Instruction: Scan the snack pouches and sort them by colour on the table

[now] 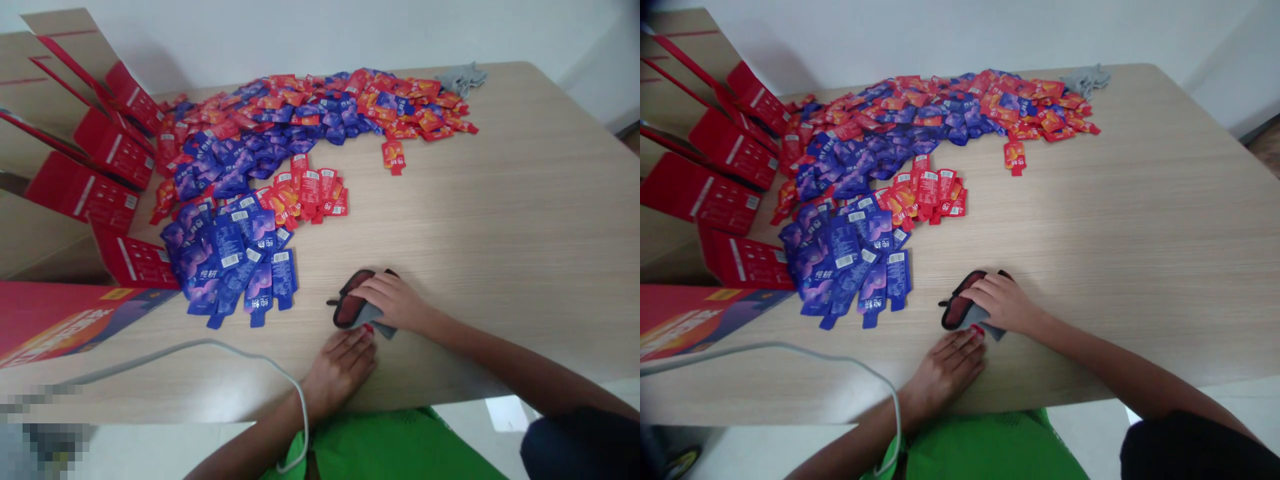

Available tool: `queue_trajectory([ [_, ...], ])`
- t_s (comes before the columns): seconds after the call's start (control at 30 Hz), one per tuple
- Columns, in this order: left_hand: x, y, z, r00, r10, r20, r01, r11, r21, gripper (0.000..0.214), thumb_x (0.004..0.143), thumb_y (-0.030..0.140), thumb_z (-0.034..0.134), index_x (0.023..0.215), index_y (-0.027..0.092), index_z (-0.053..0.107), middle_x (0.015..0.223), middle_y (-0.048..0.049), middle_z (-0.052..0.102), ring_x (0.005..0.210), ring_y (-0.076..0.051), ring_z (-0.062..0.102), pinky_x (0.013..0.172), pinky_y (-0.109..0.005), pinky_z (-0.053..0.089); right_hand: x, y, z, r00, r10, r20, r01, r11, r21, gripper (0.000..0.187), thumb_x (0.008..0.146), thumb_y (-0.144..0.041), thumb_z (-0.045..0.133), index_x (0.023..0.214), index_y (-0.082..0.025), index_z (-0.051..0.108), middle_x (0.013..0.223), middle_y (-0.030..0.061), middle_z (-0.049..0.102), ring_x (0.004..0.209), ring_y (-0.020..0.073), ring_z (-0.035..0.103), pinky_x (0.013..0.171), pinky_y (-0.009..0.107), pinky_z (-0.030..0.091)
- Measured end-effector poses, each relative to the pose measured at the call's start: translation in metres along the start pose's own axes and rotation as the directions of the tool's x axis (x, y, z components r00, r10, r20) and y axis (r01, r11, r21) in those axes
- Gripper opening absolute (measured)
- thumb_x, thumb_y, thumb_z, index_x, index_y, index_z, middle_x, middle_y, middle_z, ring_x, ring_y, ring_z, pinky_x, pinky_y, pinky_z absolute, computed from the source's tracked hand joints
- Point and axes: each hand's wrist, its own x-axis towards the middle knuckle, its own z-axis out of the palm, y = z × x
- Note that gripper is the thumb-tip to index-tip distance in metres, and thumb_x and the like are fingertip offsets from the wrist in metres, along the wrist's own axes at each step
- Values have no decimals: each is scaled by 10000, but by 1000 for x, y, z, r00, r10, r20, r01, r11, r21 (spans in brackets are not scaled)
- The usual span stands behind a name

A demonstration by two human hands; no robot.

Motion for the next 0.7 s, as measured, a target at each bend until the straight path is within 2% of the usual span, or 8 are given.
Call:
queue_trajectory([
  [0.1, 4, 1, -3, 999, 7, -44, -7, 1000, 0, 273, 1058, 263, 608, 1293, 140, 674, 1377, -78, 711, 1362, -218, 621, 1205, -396, 483, 18, 37, -11, 995, 90, -31, -92, 993, -79, 453, 890, -303, 720, 1327, -204, 650, 1207, 118, 738, 1115, 291, 658, 996, 441, 522],
  [0.2, 6, 2, -4, 999, -15, -48, 15, 1000, -15, 254, 1057, 263, 612, 1273, 152, 686, 1359, -73, 721, 1351, -214, 630, 1192, -395, 498, 33, 65, -34, 980, 179, -91, -192, 966, -174, 455, 897, -246, 690, 1347, -199, 638, 1237, 132, 730, 1145, 319, 652, 993, 467, 519],
  [0.27, 6, 3, -4, 998, -34, -44, 33, 999, -31, 241, 1061, 249, 601, 1265, 160, 692, 1342, -77, 730, 1339, -211, 640, 1181, -395, 508, 35, 68, -51, 946, 234, -224, -273, 947, -167, 469, 890, -244, 679, 1355, -203, 629, 1249, 130, 725, 1134, 327, 654, 985, 478, 520],
  [0.37, 6, 5, -3, 997, -58, -60, 54, 997, -57, 232, 1058, 215, 591, 1260, 166, 694, 1330, -78, 736, 1318, -207, 656, 1176, -394, 510, 24, 41, -62, 899, 235, -370, -278, 958, -67, 470, 885, -299, 673, 1345, -210, 628, 1238, 126, 724, 1098, 316, 660, 964, 458, 521],
  [0.43, 5, 6, -1, 995, -78, -54, 74, 995, -69, 222, 1052, 198, 592, 1245, 166, 699, 1305, -79, 746, 1285, -215, 677, 1160, -402, 523, 11, 10, -55, 944, 152, -292, -165, 986, -21, 456, 896, -323, 657, 1337, -209, 632, 1218, 124, 729, 1082, 303, 660, 939, 436, 517],
  [0.53, 3, 7, 0, 994, -108, -20, 105, 990, -99, 187, 1048, 172, 579, 1177, 168, 714, 1173, -68, 790, 1100, -194, 758, 1059, -364, 591, -5, -25, -27, 998, 8, -69, -5, 999, 36, 395, 912, -320, 654, 1293, -216, 655, 1156, 92, 749, 1016, 268, 658, 935, 413, 504],
  [0.6, 2, 7, 0, 995, -99, -22, 96, 990, -108, 196, 1042, 152, 573, 1180, 160, 711, 1176, -72, 789, 1071, -192, 765, 1036, -357, 603, -8, -26, -9, 1000, -14, -21, 15, 998, 57, 353, 914, -322, 670, 1252, -221, 675, 1129, 81, 755, 993, 258, 649, 944, 413, 500],
  [0.7, 4, 6, -3, 997, -66, -42, 62, 993, -101, 246, 1032, 140, 583, 1255, 139, 685, 1328, -95, 734, 1259, -230, 691, 1138, -409, 545, 3, 6, -2, 997, 65, -36, -65, 998, 5, 392, 887, -274, 703, 1271, -202, 670, 1170, 107, 740, 1066, 279, 635, 976, 430, 493],
])
